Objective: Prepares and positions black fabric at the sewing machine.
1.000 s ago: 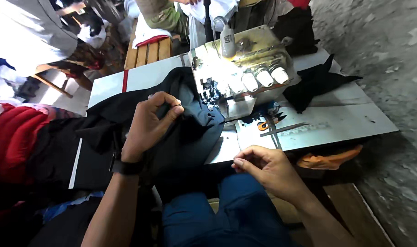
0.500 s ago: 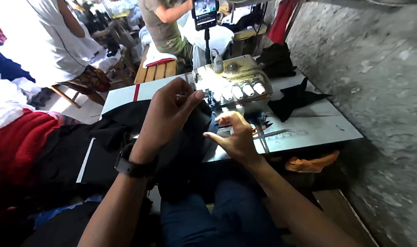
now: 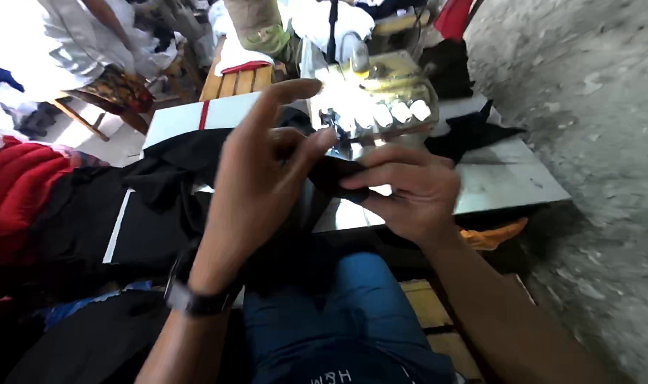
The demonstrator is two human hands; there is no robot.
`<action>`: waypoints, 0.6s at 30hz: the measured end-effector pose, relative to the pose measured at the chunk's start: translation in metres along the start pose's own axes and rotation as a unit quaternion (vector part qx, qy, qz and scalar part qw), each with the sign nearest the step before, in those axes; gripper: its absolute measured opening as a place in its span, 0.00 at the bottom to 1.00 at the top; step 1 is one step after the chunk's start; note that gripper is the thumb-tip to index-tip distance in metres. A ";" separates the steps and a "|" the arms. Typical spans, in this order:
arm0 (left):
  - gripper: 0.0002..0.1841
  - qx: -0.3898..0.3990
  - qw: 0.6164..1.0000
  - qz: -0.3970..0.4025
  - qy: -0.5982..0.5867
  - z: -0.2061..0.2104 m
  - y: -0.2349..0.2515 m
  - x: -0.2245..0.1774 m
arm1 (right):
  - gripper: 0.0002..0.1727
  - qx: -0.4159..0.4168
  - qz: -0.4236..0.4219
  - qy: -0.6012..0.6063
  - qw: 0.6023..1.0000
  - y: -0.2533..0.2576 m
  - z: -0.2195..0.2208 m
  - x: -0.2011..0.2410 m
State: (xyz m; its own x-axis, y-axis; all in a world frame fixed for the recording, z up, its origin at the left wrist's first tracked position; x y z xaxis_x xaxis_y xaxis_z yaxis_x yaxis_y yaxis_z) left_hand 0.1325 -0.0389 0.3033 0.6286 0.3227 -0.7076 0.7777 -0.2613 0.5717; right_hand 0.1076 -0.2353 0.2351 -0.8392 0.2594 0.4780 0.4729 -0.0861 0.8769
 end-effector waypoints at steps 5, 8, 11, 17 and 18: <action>0.13 -0.049 0.961 -0.175 -0.207 0.045 -0.078 0.075 | 0.27 -0.067 0.288 -0.094 0.951 -0.069 -0.017 0.003; 0.14 -0.059 0.863 -0.375 -0.335 0.088 -0.087 0.087 | 0.29 -0.048 0.216 -0.148 0.964 -0.080 -0.007 0.019; 0.18 -0.084 0.783 -0.457 -0.413 0.106 -0.076 0.092 | 0.26 -0.041 0.153 -0.173 0.972 -0.083 -0.013 0.026; 0.24 -0.079 0.759 -0.453 -0.462 0.117 -0.064 0.101 | 0.19 -0.059 0.149 -0.168 0.973 -0.096 -0.017 0.024; 0.24 -0.082 0.777 -0.446 -0.437 0.113 -0.061 0.102 | 0.17 -0.056 0.169 -0.188 0.966 -0.098 -0.017 0.022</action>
Point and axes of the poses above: each hand's wrist, its own y-axis towards the middle knuckle, its own z-axis out of the palm, x = y × z, the point moved 4 cm from there along y, towards the middle knuckle, and after that the axes turned 11 degrees about -x, right-handed, at the moved point
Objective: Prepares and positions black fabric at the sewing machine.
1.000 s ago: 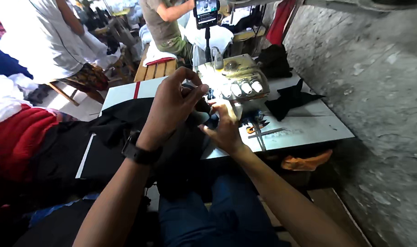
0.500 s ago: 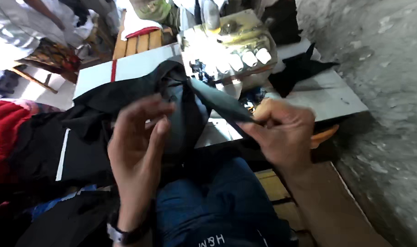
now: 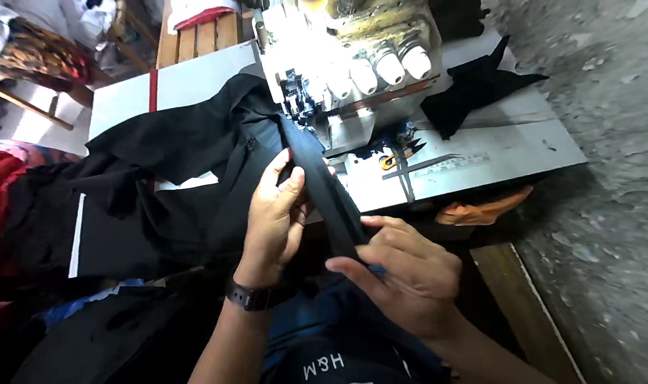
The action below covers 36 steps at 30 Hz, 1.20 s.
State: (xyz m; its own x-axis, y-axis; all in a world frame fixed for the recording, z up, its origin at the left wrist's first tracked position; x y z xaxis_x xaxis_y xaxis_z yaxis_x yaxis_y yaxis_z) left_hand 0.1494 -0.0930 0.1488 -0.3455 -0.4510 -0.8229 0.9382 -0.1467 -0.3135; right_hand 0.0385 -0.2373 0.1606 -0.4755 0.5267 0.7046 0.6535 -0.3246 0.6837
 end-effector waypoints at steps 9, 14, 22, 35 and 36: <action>0.28 0.011 0.991 0.033 0.131 -0.007 0.000 -0.020 | 0.14 0.133 0.246 0.020 0.960 0.007 0.003 -0.011; 0.25 -0.003 0.999 -0.040 0.028 -0.009 -0.002 -0.004 | 0.15 0.070 0.137 -0.026 0.988 -0.003 0.000 0.001; 0.26 -0.039 0.989 0.041 0.135 -0.017 -0.001 -0.009 | 0.15 0.095 0.126 -0.130 0.979 -0.003 0.002 -0.007; 0.11 -0.067 0.997 0.029 -0.003 -0.014 -0.005 0.005 | 0.14 0.129 0.261 0.027 0.956 -0.009 0.007 -0.011; 0.10 -0.065 0.998 0.018 -0.013 -0.014 -0.005 0.008 | 0.14 0.132 0.253 0.027 0.958 -0.009 0.007 -0.010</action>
Point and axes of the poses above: each hand's wrist, its own y-axis towards the middle knuckle, its own z-axis out of the palm, x = y × z, the point moved 4 cm from there along y, towards the middle knuckle, and after that the axes turned 11 degrees about -x, right-handed, at the moved point
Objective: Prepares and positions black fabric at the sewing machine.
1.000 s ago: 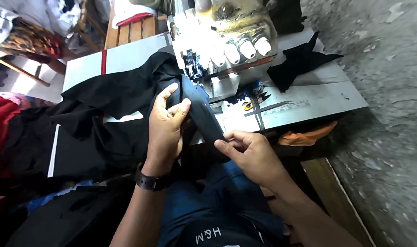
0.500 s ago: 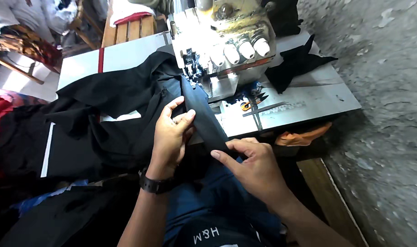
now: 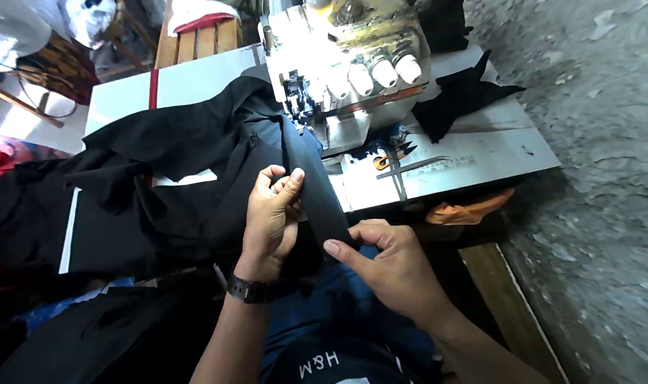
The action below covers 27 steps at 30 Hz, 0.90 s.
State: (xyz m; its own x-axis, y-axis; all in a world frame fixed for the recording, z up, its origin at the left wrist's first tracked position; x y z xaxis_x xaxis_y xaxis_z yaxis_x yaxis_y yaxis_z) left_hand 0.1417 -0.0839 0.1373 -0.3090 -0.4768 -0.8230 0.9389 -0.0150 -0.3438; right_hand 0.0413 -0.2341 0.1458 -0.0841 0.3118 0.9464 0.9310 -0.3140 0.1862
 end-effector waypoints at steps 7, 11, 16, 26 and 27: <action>0.17 0.037 0.998 -0.056 -0.022 0.001 0.001 0.004 | 0.15 0.030 -0.027 -0.021 0.999 -0.007 -0.001 -0.005; 0.14 -0.003 0.998 -0.053 -0.034 0.003 0.005 0.003 | 0.15 0.038 -0.006 -0.017 0.999 -0.005 -0.001 -0.013; 0.16 -0.002 0.998 -0.054 -0.038 0.002 0.003 0.005 | 0.16 0.038 0.029 -0.006 0.999 -0.004 -0.001 -0.017; 0.10 -0.045 0.998 -0.010 -0.044 0.000 0.001 0.006 | 0.16 0.066 -0.011 -0.022 0.998 -0.002 0.000 -0.013; 0.10 -0.047 0.998 -0.010 -0.043 -0.001 0.002 0.007 | 0.16 0.066 -0.012 -0.022 0.997 -0.002 0.000 -0.013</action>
Point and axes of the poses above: each hand's wrist, its own y-axis towards the middle knuckle, its own z-axis out of the palm, x = y × z, the point moved 4 cm from there along y, towards the middle knuckle, and after that the axes turned 11 degrees about -x, right-handed, at the moved point
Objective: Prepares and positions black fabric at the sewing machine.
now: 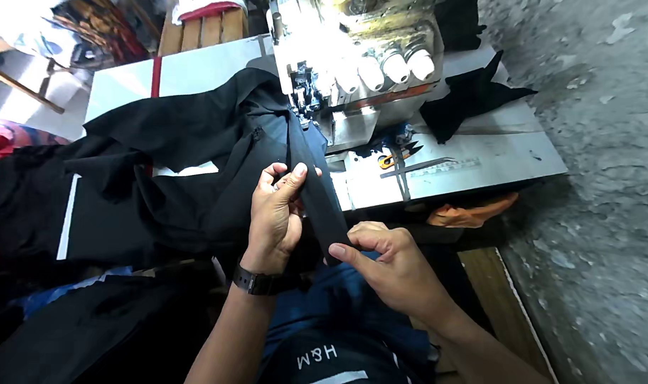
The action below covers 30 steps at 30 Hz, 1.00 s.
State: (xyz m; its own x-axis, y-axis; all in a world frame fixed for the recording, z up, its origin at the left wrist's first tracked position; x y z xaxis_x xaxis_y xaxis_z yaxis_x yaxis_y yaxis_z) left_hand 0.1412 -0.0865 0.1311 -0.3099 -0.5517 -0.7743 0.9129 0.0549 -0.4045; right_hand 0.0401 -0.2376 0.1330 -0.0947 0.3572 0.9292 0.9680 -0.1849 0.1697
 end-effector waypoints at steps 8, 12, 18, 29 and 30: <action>0.15 0.076 0.994 -0.077 -0.031 -0.007 -0.008 0.010 | 0.15 -0.041 -0.030 0.030 0.998 -0.004 -0.005 0.010; 0.11 0.033 0.996 -0.073 -0.049 -0.007 -0.003 0.008 | 0.15 -0.047 -0.043 0.015 0.998 -0.006 -0.002 0.004; 0.10 0.008 0.997 -0.051 -0.058 -0.003 -0.004 0.009 | 0.15 -0.051 -0.034 0.005 0.998 -0.007 -0.003 0.003; 0.18 0.241 0.908 0.224 0.259 -0.014 -0.079 -0.056 | 0.21 0.015 -0.261 0.063 0.963 0.032 -0.007 0.035; 0.15 0.256 0.869 0.300 0.299 -0.004 -0.083 -0.080 | 0.18 0.025 -0.276 0.080 0.957 0.052 -0.006 0.034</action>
State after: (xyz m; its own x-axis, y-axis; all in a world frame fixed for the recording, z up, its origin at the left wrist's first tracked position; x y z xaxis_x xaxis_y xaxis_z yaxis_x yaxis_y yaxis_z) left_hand 0.0890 -0.0440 0.2249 0.3209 -0.0123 -0.9470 0.9084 -0.2790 0.3115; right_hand 0.0861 -0.2407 0.1760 -0.6258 0.2426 0.7413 0.7695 0.0369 0.6376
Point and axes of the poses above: each hand's wrist, its own y-axis towards the middle knuckle, its own z-axis out of the palm, x = y × z, the point moved 4 cm from there along y, towards the middle knuckle, and after that the axes turned 11 degrees about -x, right-handed, at the moved point
